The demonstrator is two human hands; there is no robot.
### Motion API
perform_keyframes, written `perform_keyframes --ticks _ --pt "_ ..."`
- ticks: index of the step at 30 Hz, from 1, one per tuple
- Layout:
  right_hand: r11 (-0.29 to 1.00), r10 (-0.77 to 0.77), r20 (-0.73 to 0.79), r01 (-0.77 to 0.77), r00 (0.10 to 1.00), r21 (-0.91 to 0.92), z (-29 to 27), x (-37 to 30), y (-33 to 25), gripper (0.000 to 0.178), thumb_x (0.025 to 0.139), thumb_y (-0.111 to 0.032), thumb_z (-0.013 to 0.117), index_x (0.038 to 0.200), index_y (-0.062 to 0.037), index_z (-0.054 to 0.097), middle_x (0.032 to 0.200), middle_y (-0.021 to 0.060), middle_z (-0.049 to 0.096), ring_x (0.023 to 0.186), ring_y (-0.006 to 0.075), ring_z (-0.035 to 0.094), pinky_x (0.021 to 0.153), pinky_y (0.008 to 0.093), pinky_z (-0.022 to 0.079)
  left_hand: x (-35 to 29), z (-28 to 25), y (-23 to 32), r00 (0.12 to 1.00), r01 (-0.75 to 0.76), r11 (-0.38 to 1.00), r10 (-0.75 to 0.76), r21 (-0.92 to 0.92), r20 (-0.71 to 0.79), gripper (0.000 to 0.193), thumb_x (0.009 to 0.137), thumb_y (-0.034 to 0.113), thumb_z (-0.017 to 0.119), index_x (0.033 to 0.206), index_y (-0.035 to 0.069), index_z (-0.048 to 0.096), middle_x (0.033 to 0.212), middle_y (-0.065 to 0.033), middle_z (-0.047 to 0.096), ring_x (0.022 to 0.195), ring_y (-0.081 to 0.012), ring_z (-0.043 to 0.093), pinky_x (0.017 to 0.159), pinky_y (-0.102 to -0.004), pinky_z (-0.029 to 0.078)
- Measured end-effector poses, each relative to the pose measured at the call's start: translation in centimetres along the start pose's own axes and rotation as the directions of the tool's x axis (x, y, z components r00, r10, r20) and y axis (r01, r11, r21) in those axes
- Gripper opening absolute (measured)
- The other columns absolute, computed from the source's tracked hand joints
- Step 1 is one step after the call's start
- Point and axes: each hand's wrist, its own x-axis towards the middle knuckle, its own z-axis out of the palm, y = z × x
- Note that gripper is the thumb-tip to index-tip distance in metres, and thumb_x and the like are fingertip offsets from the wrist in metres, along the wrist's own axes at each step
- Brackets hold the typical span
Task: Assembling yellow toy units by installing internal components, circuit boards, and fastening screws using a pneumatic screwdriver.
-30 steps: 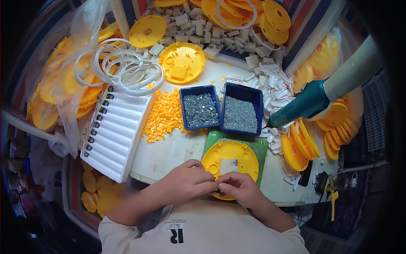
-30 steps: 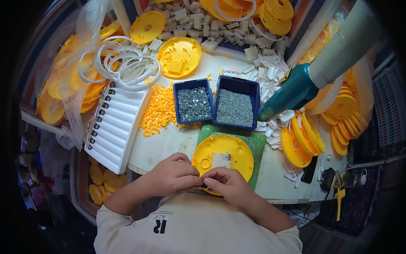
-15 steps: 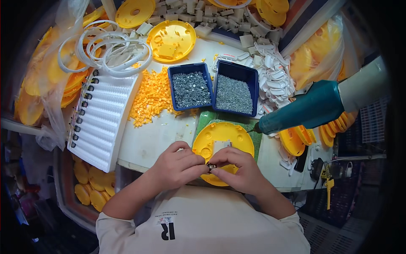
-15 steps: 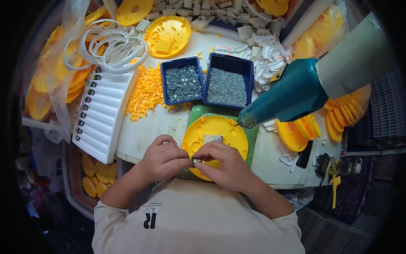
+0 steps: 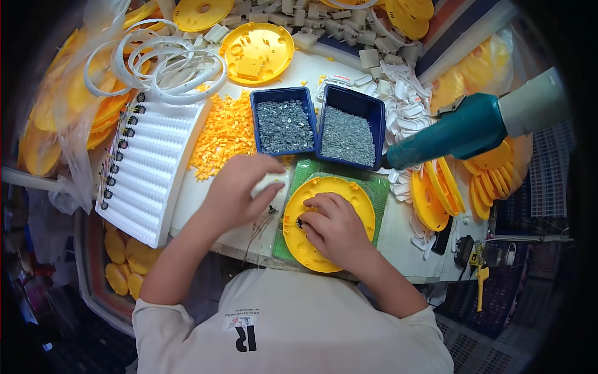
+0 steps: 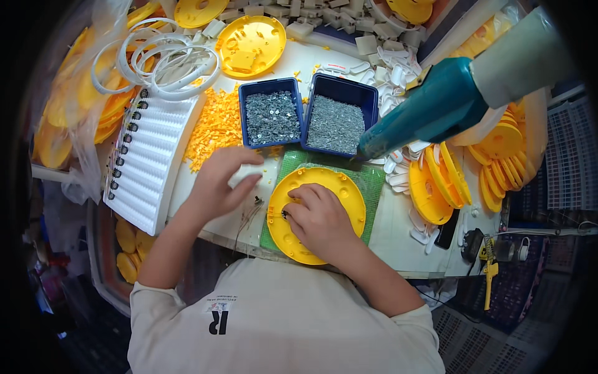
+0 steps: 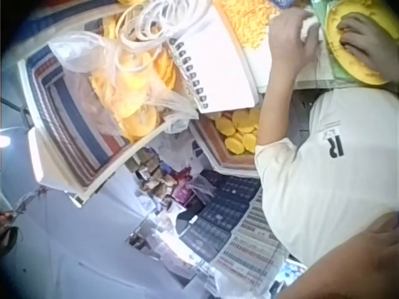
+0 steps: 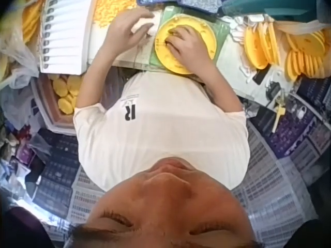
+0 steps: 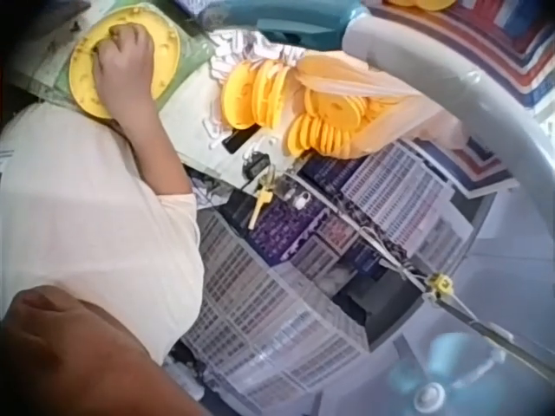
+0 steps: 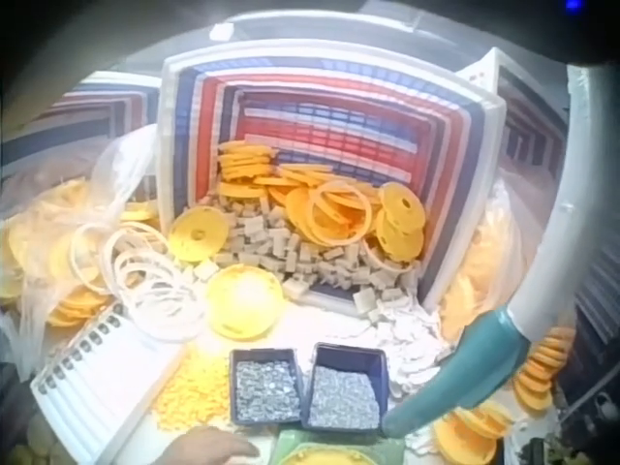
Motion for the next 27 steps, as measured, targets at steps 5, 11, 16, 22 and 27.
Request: perform_keyframes --ticks 5,11,16,22,27 --pt "1.000 0.025 0.038 -0.026 0.999 0.010 -0.1 -0.1 -0.1 0.020 0.083 -0.012 0.078 0.101 -0.0060 0.073 0.116 0.0110 0.068 0.108 0.0307 0.066 0.094 0.0435 0.053 5.1 1.0 -3.0 1.000 0.017 0.993 -0.014 0.113 -0.023 0.023 0.084 0.012 0.079 0.104 0.007 0.071 0.102 -0.0096 0.071 0.099 -0.0320 0.068 0.087 -0.0439 0.052" --pt "0.998 0.040 -0.063 -0.036 0.997 0.060 -2.8 -0.7 0.8 0.022 0.082 -0.010 0.077 0.102 -0.0042 0.072 0.110 0.0130 0.069 0.103 0.0316 0.067 0.093 0.0429 0.053 7.1 2.6 -6.1 0.983 0.000 0.830 -0.102 0.557 0.154 0.021 0.086 0.024 0.079 0.103 0.012 0.074 0.108 -0.0034 0.068 0.111 -0.0237 0.061 0.097 -0.0425 0.046" --pt "0.989 0.003 -0.741 -0.111 0.672 -0.096 -6.3 -3.5 4.3 0.044 0.095 -0.011 0.068 0.135 0.0019 0.056 0.135 0.0187 0.060 0.125 0.0289 0.059 0.107 0.0418 0.045 6.7 2.2 -5.7 0.998 0.002 0.871 -0.036 0.492 0.060 0.012 0.087 0.021 0.078 0.096 0.012 0.074 0.108 -0.0026 0.068 0.110 -0.0244 0.061 0.097 -0.0427 0.044" --pt "0.868 0.259 -0.737 0.185 0.625 0.461 -11.3 2.1 4.6 0.069 0.106 -0.053 0.050 0.148 0.0009 0.045 0.144 0.0204 0.056 0.132 0.0290 0.057 0.109 0.0424 0.045 6.9 2.5 -6.2 0.996 0.000 0.862 -0.042 0.507 0.073 0.013 0.087 0.024 0.078 0.093 0.013 0.073 0.107 -0.0013 0.068 0.111 -0.0228 0.061 0.100 -0.0457 0.044" --pt "0.593 0.405 -0.334 0.034 0.851 0.805 -11.4 1.9 2.8 0.086 0.099 -0.072 0.050 0.144 0.0012 0.051 0.122 0.0176 0.069 0.112 0.0271 0.067 0.099 0.0412 0.053 6.2 2.0 -4.9 0.999 0.034 0.911 -0.044 0.411 0.016 0.012 0.087 0.022 0.078 0.092 0.012 0.072 0.103 -0.0018 0.069 0.107 -0.0244 0.063 0.098 -0.0463 0.044"
